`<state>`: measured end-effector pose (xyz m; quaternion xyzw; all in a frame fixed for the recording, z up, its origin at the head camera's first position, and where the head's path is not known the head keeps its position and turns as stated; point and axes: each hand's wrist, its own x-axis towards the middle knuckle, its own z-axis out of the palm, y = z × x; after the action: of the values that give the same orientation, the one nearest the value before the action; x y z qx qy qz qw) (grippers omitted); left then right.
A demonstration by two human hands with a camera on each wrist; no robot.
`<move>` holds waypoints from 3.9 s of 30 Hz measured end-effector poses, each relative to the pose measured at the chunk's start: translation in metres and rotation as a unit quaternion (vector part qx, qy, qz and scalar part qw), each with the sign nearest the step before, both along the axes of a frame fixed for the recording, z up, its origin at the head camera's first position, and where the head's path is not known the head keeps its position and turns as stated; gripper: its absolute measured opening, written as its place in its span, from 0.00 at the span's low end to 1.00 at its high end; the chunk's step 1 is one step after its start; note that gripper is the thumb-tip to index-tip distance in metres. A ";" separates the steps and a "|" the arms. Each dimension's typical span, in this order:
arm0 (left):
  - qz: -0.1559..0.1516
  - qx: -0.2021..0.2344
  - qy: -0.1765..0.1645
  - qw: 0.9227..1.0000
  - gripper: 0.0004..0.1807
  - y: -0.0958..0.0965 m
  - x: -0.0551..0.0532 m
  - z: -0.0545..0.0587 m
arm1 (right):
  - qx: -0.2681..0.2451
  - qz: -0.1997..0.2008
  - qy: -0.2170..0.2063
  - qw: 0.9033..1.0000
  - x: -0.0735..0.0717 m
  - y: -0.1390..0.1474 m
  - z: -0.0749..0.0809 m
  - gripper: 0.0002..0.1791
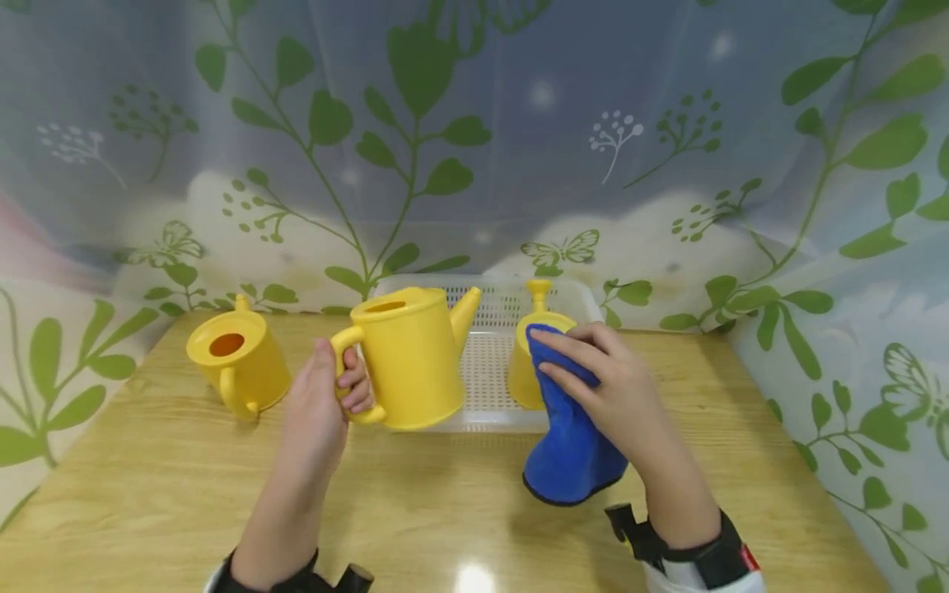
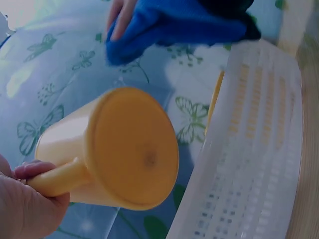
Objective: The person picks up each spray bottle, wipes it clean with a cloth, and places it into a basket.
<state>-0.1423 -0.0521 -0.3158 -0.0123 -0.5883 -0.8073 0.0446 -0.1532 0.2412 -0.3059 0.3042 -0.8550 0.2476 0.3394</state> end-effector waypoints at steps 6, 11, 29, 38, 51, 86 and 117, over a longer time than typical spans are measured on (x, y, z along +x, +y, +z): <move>-0.039 0.037 -0.004 0.999 0.20 0.017 -0.002 0.002 | 0.029 0.074 0.091 0.993 -0.004 -0.029 0.011 0.21; -0.057 0.057 -0.026 0.996 0.20 0.029 -0.004 0.002 | 0.080 0.098 0.112 0.986 0.004 -0.046 0.015 0.18; -0.059 0.046 -0.016 0.997 0.19 0.033 0.001 0.004 | 0.298 0.081 0.183 0.934 0.041 -0.069 0.011 0.26; -0.038 0.029 0.025 0.999 0.19 0.039 0.004 0.003 | 0.293 0.064 0.167 0.939 0.028 -0.073 0.011 0.16; -0.040 0.045 0.042 0.997 0.19 0.047 0.006 -0.002 | 0.227 0.030 0.121 0.966 0.009 -0.080 0.035 0.20; -0.026 0.110 0.007 0.994 0.21 0.039 -0.006 -0.009 | 0.310 0.102 0.070 0.943 0.017 -0.071 0.012 0.19; -0.017 0.153 -0.006 0.988 0.21 0.040 -0.011 -0.013 | 0.234 0.131 0.116 0.956 -0.017 -0.076 0.028 0.24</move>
<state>-0.1528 -0.0125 -0.3284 -0.0108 -0.4582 -0.8883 0.0286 -0.1698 0.1654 -0.2779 0.5113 -0.7963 0.0463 0.3200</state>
